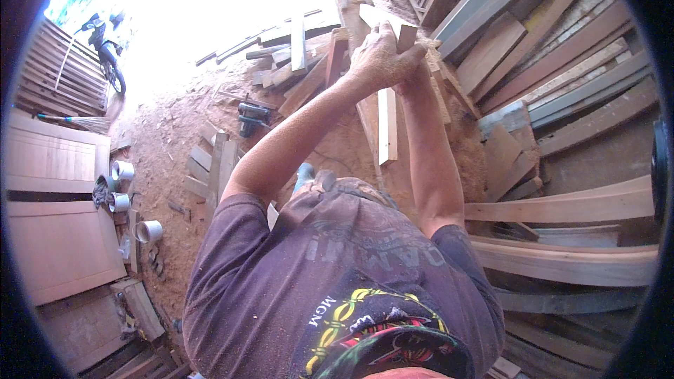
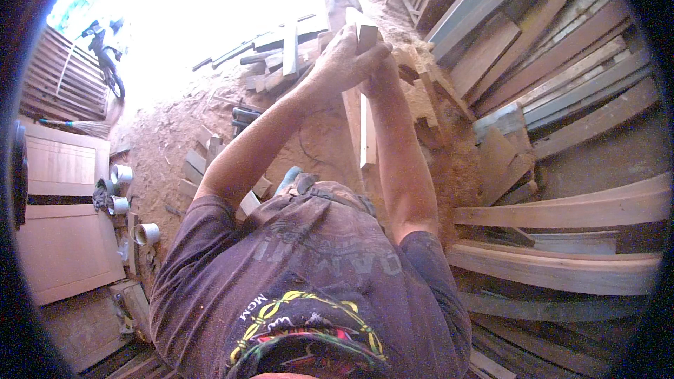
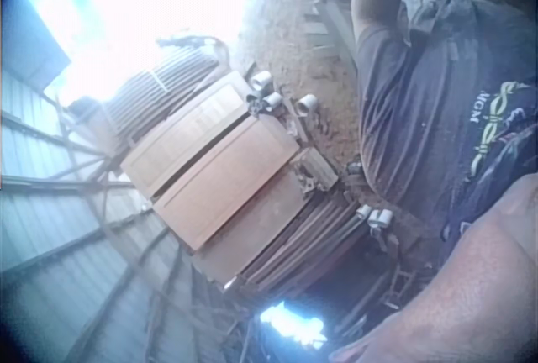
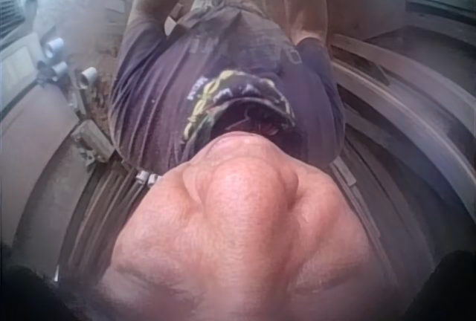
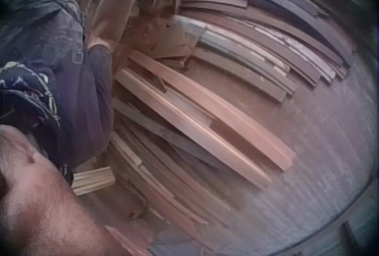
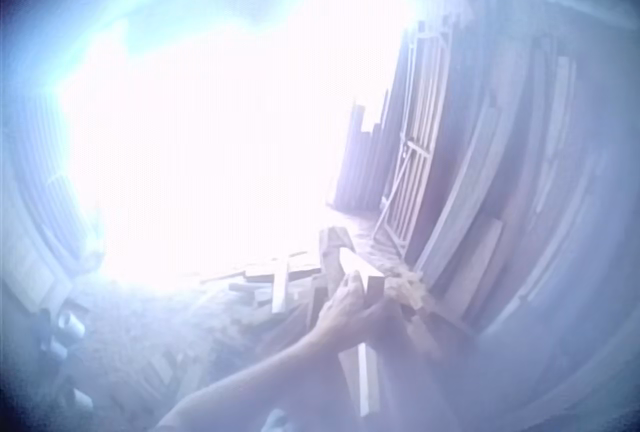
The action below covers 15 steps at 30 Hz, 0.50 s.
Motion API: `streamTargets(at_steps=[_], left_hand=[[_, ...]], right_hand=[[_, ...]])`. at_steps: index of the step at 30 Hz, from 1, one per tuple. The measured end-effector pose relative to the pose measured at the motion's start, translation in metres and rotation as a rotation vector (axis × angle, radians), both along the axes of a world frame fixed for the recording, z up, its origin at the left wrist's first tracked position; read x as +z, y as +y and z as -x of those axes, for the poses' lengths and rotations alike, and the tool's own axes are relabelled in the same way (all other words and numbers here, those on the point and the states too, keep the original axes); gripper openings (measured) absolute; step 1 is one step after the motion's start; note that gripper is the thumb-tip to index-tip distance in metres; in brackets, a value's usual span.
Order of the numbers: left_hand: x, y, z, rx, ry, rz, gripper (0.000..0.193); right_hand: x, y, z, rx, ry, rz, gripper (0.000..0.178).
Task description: The person uses a handheld electric sander to smooth the surfaces of several wooden planks. They repeatedly pick up planks, sand them, and place them aside in a pile.
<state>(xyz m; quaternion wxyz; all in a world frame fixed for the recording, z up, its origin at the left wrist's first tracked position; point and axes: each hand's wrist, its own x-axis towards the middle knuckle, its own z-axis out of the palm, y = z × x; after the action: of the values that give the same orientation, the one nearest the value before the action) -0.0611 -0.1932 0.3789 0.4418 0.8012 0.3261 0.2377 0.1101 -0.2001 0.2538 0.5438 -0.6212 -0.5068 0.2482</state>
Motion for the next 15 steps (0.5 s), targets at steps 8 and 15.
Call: streamTargets(at_steps=[8, 15], left_hand=[[-0.011, 0.006, -0.002, 0.014, -0.018, -0.035, 0.093], [-0.007, 0.003, 0.011, -0.082, -0.136, 0.064, 0.092]], right_hand=[[0.004, -0.001, 0.004, -0.002, -0.007, -0.011, 0.053], [0.001, 0.001, 0.014, -0.011, -0.025, -0.042, 0.055]])
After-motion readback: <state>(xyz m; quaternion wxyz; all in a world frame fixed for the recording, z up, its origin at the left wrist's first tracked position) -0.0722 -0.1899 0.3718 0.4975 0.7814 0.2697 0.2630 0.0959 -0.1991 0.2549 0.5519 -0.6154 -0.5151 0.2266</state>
